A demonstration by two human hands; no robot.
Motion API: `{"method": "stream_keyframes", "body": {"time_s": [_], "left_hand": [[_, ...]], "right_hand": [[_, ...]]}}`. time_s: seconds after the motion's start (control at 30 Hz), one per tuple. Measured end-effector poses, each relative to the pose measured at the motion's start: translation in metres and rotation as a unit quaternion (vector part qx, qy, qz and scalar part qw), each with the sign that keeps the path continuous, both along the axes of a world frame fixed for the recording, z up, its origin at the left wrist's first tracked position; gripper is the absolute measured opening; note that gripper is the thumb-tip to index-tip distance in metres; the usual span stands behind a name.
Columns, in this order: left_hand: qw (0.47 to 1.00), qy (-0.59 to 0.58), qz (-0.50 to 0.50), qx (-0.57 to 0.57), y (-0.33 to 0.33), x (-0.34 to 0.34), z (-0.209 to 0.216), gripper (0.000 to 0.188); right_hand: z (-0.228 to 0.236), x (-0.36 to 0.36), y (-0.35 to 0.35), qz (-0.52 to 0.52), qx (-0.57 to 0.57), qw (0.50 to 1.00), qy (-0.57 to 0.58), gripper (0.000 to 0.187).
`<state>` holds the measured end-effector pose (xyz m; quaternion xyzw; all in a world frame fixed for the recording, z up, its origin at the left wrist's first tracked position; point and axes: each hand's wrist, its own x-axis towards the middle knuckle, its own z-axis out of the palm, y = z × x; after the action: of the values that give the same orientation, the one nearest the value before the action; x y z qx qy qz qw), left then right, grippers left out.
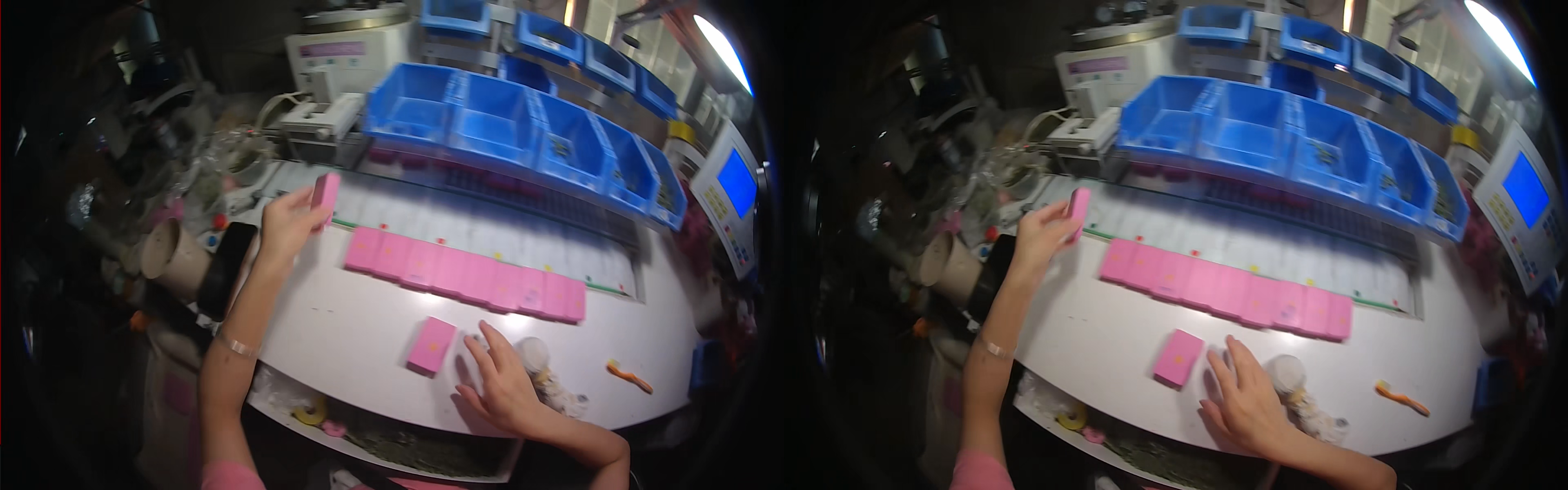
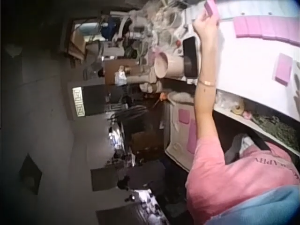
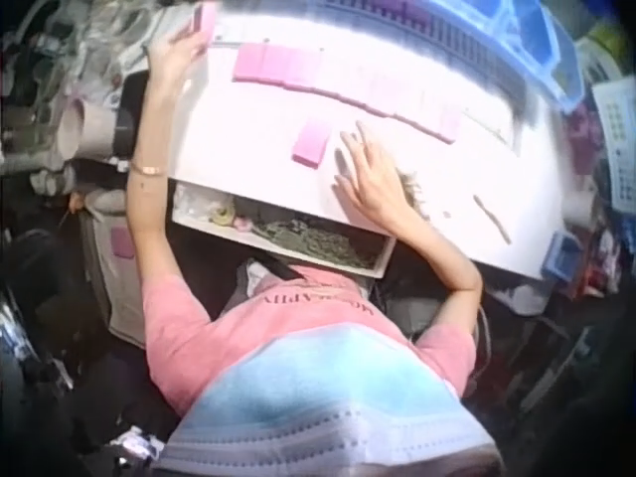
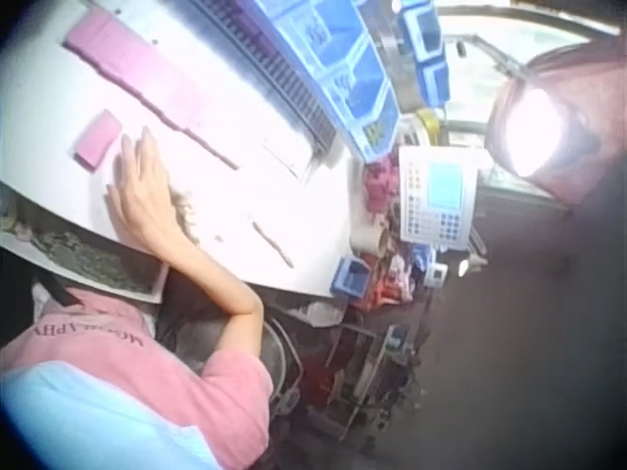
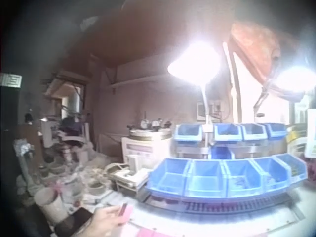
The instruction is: Assembling small metal components and pins into pink plastic housings using tweezers and a manual press tool.
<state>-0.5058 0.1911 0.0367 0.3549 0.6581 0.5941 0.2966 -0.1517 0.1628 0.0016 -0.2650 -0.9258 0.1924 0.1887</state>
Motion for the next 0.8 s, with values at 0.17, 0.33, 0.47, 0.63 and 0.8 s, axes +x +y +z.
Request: {"method": "stream_keyframes", "body": {"time_s": [0.17, 0.33, 0.47, 0.63, 0.8], "left_hand": [[0.883, 0.420, 0.168, -0.125, 0.060, -0.097, -0.035, 0.031], [0.875, 0.427, 0.161, -0.163, 0.093, -0.105, -0.052, 0.031], [0.849, 0.473, 0.181, -0.151, 0.116, -0.107, -0.065, 0.029], [0.798, 0.594, 0.065, 0.076, 0.075, -0.038, -0.042, 0.030], [0.904, 0.127, -0.373, -0.169, -0.037, 0.141, -0.010, 0.038]], "right_hand": [[-0.016, -0.031, -0.015, -0.005, -0.022, 1.000, -0.010, 0.079], [-0.018, -0.044, -0.015, -0.019, -0.053, 0.998, 0.014, 0.077], [-0.025, -0.049, -0.006, -0.026, -0.075, 0.993, 0.083, 0.074], [-0.018, -0.051, 0.006, -0.084, -0.106, 0.981, 0.141, 0.084], [-0.005, -0.035, 0.004, -0.099, -0.024, 0.983, 0.152, 0.091]]}}
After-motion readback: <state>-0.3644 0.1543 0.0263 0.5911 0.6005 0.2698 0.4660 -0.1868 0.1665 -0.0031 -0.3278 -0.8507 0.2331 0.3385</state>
